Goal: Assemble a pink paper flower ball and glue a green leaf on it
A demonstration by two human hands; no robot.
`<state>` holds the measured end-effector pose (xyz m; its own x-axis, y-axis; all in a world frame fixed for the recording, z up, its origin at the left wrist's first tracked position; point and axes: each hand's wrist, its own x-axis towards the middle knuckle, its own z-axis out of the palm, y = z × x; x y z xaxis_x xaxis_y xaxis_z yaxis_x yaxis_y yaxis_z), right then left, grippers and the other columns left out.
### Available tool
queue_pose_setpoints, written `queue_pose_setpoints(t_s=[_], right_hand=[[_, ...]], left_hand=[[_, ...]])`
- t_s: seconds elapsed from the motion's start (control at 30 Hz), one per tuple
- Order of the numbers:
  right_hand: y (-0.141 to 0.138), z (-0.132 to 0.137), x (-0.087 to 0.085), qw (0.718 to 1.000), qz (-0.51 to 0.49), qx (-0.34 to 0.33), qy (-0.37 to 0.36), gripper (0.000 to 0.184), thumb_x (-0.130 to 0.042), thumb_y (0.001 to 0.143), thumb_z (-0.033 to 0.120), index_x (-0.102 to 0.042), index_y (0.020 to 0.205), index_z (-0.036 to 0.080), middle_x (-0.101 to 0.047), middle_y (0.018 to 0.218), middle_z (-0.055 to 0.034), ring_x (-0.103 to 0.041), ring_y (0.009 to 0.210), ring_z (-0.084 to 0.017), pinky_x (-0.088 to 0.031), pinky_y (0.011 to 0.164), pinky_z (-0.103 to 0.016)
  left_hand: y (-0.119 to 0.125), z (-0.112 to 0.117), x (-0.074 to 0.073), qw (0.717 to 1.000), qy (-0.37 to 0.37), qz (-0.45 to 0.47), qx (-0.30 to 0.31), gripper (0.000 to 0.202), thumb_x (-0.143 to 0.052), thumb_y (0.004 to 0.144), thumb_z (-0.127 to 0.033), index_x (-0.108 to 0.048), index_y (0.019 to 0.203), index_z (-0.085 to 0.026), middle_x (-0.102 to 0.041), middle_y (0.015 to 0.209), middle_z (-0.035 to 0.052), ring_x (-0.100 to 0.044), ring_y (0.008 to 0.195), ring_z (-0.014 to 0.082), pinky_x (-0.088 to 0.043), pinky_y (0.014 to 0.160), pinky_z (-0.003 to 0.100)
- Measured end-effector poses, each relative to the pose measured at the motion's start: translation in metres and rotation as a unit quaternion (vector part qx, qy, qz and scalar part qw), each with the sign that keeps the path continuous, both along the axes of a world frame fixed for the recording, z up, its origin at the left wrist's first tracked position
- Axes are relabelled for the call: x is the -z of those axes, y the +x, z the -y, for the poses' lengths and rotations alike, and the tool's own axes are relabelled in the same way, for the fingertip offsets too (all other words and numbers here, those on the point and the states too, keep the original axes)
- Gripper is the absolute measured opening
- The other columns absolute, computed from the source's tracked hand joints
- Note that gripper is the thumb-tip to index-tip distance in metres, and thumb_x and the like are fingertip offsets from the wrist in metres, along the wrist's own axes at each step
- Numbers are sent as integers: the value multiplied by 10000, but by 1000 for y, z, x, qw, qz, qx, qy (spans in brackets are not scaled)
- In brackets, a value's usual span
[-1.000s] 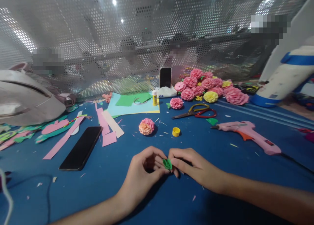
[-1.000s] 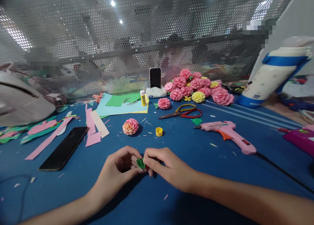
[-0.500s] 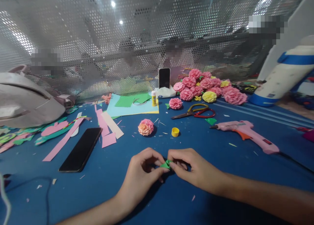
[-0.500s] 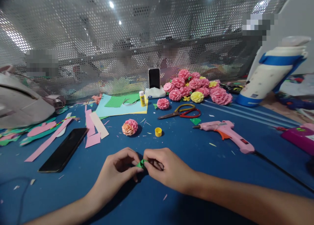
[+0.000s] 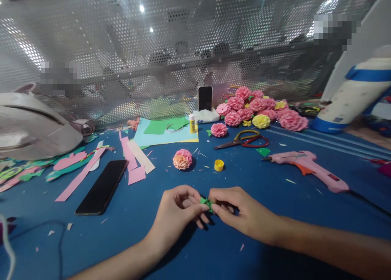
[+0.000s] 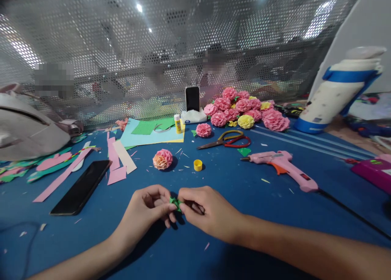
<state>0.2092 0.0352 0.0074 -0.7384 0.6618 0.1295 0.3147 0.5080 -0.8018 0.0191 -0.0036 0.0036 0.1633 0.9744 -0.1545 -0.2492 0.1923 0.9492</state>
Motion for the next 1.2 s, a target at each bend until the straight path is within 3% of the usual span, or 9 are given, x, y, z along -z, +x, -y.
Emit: queue_pose_setpoints(t_s=[0.2,0.43,0.63,0.83,1.03,1.2], right_hand=[[0,0,-1,1000,4,6,-8,206,-462,945,233,-508,749,192,-443,634,57,-399,563,-86,-303,530,-218],[3,-1,0,1000,9,5,-13,173,-479,936,240,-487,769,199,-459,625,63,-406,559,-88,-287,525,-226],[4,0,-2,1000,4,-5,-23,223,-453,985,290,-522,795,194,-512,634,56,-428,552,-89,-301,524,-226],[5,1,-4,1000,-13,-16,-19,257,-419,1013,316,-504,803,197,-509,661,52,-450,591,-91,-325,561,-222],[4,2,-3,1000,-11,-24,1,254,-418,1012,293,-513,800,192,-504,686,44,-446,616,-93,-313,584,-229],[3,0,-3,1000,-8,-25,-3,269,-407,1021,293,-508,793,190,-487,667,48,-432,600,-93,-298,575,-235]], left_hand=[[-2,1,1,1000,15,2,5,305,-876,645,-266,-612,714,-129,-693,573,13,-676,535,126,-554,454,171],[-3,2,1,995,76,-62,-9,174,-817,685,-190,-667,736,-118,-624,700,-21,-590,513,71,-555,449,178],[-2,3,3,994,68,-82,-3,226,-851,643,-167,-638,703,-126,-636,649,-28,-561,488,59,-522,446,158],[-2,2,1,996,57,-63,12,277,-866,657,-237,-611,659,-130,-626,636,-23,-575,499,74,-526,430,167],[-4,0,-5,996,62,-40,50,332,-899,626,-300,-630,611,-105,-697,832,57,-653,660,124,-565,463,185],[-2,-2,-5,998,5,-45,42,406,-942,528,-340,-613,584,-109,-667,626,7,-612,515,94,-546,426,182]])
